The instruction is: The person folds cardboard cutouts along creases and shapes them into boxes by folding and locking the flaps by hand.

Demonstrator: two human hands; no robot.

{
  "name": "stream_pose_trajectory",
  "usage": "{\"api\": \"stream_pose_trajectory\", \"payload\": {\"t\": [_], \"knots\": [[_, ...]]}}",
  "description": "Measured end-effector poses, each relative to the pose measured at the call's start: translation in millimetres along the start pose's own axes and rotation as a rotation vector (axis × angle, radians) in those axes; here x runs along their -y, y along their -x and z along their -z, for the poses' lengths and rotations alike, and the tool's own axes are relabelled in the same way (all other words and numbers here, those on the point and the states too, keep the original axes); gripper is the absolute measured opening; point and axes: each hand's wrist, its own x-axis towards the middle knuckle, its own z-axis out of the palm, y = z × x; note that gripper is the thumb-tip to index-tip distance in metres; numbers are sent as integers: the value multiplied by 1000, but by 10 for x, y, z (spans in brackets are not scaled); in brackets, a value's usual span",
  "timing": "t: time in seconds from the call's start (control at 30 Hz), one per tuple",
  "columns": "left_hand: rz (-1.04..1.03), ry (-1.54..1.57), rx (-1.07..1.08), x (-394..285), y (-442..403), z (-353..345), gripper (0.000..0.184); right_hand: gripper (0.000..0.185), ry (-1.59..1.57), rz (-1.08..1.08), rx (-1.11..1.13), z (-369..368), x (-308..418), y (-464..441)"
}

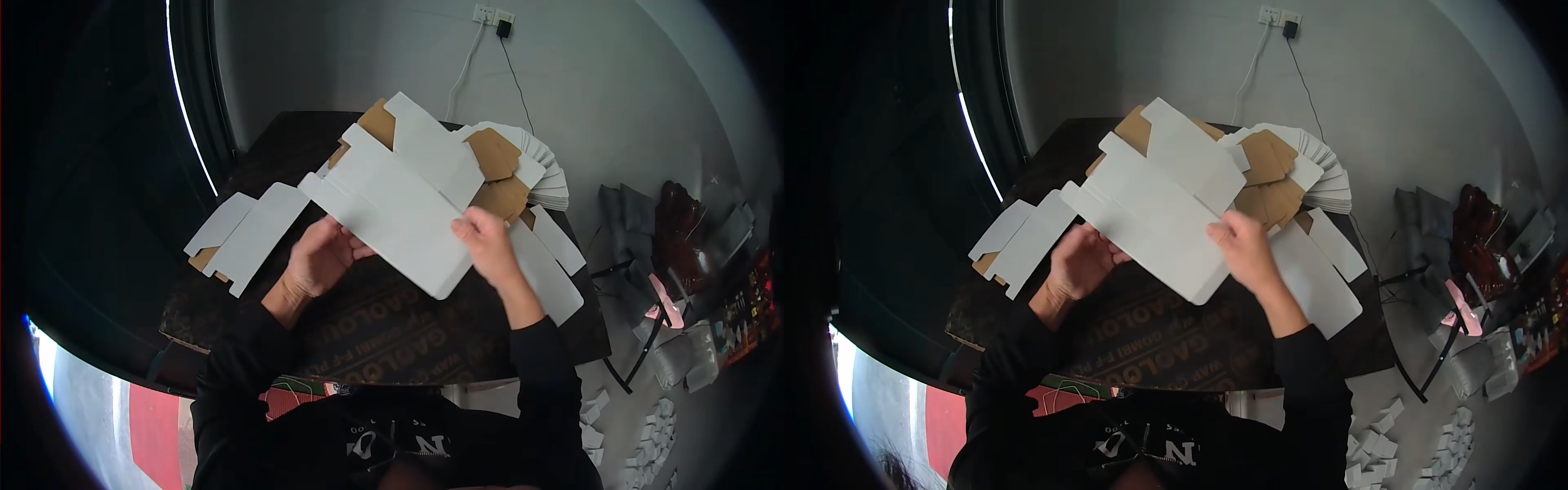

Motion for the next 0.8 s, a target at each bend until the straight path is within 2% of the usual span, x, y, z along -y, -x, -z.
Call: {"api": "stream_pose_trajectory", "payload": {"t": [0.07,0.2,0.23,0.37,0.4,0.53,0.7,0.8], "knots": [[12,-64,14,67,-10,50,52,22,-62,-2,-17,-104,-47,52],[-93,-249,-276,121,-2,-215,60,28,-5,58,194,-117,-74,130],[-89,-250,-274,102,-7,-233,60,28,-6,55,190,-79,-66,126],[-61,-202,-329,7,8,-240,55,24,-341,-528,-81,187,17,80],[-56,-202,-327,11,12,-244,55,24,-342,-531,-84,188,-22,87],[55,-249,-266,38,47,-261,48,23,-999,-142,126,116,-324,89],[160,-336,-230,3,41,-162,46,30,-759,-218,112,-68,-238,215],[144,-326,-274,30,13,-117,43,30,-762,-217,99,-127,-237,214]]}}
